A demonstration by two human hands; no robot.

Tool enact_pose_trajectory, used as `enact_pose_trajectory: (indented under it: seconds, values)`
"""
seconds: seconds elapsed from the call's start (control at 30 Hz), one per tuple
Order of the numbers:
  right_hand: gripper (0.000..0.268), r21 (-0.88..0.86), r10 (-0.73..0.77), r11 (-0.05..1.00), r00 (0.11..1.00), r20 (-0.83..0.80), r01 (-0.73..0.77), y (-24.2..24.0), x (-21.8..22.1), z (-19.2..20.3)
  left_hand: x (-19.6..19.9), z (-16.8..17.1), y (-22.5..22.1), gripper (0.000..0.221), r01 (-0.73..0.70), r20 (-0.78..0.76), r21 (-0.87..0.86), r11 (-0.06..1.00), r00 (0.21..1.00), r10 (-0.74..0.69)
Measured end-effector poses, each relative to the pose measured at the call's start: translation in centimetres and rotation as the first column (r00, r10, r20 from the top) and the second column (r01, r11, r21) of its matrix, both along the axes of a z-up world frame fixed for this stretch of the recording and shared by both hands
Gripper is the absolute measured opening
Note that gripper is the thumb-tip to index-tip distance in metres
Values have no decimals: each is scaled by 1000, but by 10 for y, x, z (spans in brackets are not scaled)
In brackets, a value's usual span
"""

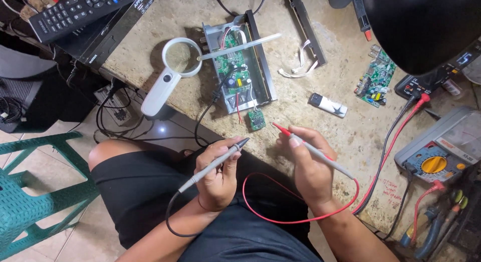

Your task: The person is inspecting and repairing an electronic circuit board, using a multimeter to test connections and a soldering iron to fix them.

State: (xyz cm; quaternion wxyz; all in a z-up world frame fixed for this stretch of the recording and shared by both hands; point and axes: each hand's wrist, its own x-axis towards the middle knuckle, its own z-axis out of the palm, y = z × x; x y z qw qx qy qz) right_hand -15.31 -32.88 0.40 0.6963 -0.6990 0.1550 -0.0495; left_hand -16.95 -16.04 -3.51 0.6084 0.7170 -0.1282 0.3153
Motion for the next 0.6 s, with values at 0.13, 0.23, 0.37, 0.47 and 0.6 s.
enact_pose_trajectory:
  seconds: [0.13,0.23,0.37,0.47,0.6]
  values:
    - [18,-278,73,960,964,256,1,-4,-5,-17,0,-11,-3,17,-38,-95,-115,993,995,27]
    - [13,-404,113,914,937,330,32,-5,-6,-20,1,-16,0,18,-45,-91,-74,996,995,38]
    - [12,-431,160,902,916,367,15,-2,-4,-15,3,-14,0,19,-47,-76,-32,998,996,45]
    - [12,-460,176,888,911,373,17,2,-1,-10,4,-15,0,18,-78,-65,31,996,995,80]
    - [12,-466,190,885,909,370,5,1,0,-12,5,-18,0,18,-92,-54,39,995,994,94]
